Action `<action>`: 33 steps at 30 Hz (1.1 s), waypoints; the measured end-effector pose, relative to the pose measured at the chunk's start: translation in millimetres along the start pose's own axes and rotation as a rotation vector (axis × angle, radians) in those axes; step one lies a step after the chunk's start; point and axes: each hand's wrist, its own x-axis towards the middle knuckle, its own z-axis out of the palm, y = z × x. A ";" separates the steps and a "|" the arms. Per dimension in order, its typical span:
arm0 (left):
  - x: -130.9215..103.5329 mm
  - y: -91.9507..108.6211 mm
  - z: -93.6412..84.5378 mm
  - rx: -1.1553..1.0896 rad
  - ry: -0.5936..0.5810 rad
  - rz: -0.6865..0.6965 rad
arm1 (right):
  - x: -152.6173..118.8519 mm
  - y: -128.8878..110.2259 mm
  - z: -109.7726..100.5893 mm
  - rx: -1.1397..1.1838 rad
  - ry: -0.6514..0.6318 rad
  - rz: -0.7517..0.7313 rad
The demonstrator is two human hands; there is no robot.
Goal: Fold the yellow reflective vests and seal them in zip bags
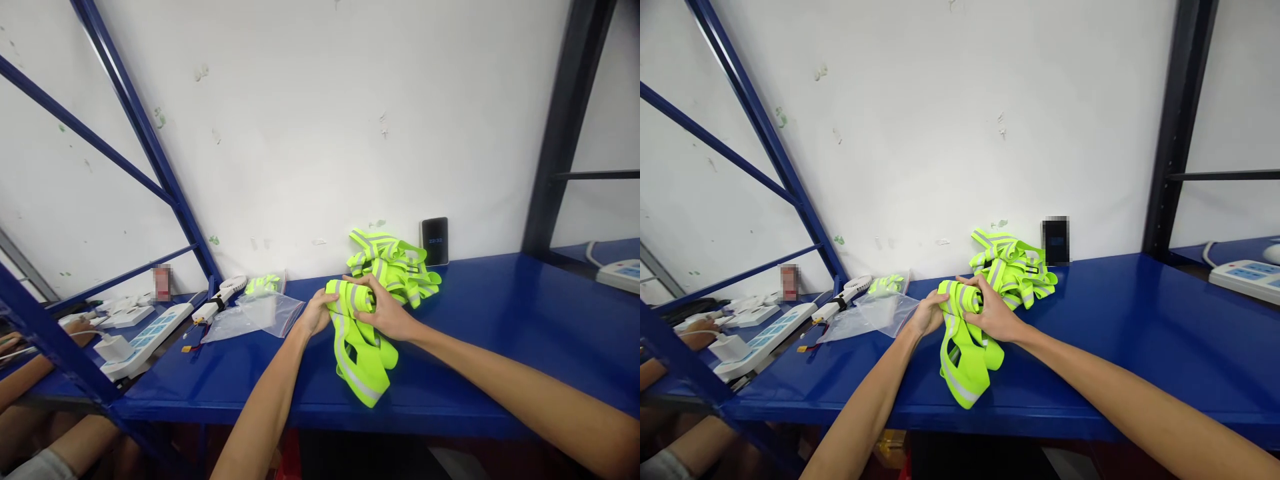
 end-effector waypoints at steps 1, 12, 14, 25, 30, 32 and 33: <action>0.1 -0.3 0.5 0.000 -0.010 -0.005 | -0.2 -0.8 0.5 -0.014 0.015 -0.008; 8.5 -22.6 10.4 0.046 -0.026 -0.086 | 9.0 3.0 2.6 -0.068 0.311 -0.054; 6.9 -23.6 9.8 0.095 -0.036 -0.143 | 9.0 0.7 0.9 -0.062 0.294 -0.070; -2.3 -11.2 14.1 0.007 0.012 -0.069 | 7.5 7.6 -1.4 -0.220 0.165 -0.310; -5.2 -8.2 14.4 -0.052 -0.059 -0.067 | 8.6 22.5 -13.6 -0.301 0.116 -0.310; -5.3 -8.1 15.4 -0.055 -0.090 -0.082 | 8.7 30.4 -18.5 -0.335 0.080 -0.305; -5.0 -8.4 16.0 -0.056 -0.091 -0.081 | 8.8 33.9 -20.1 -0.349 0.057 -0.311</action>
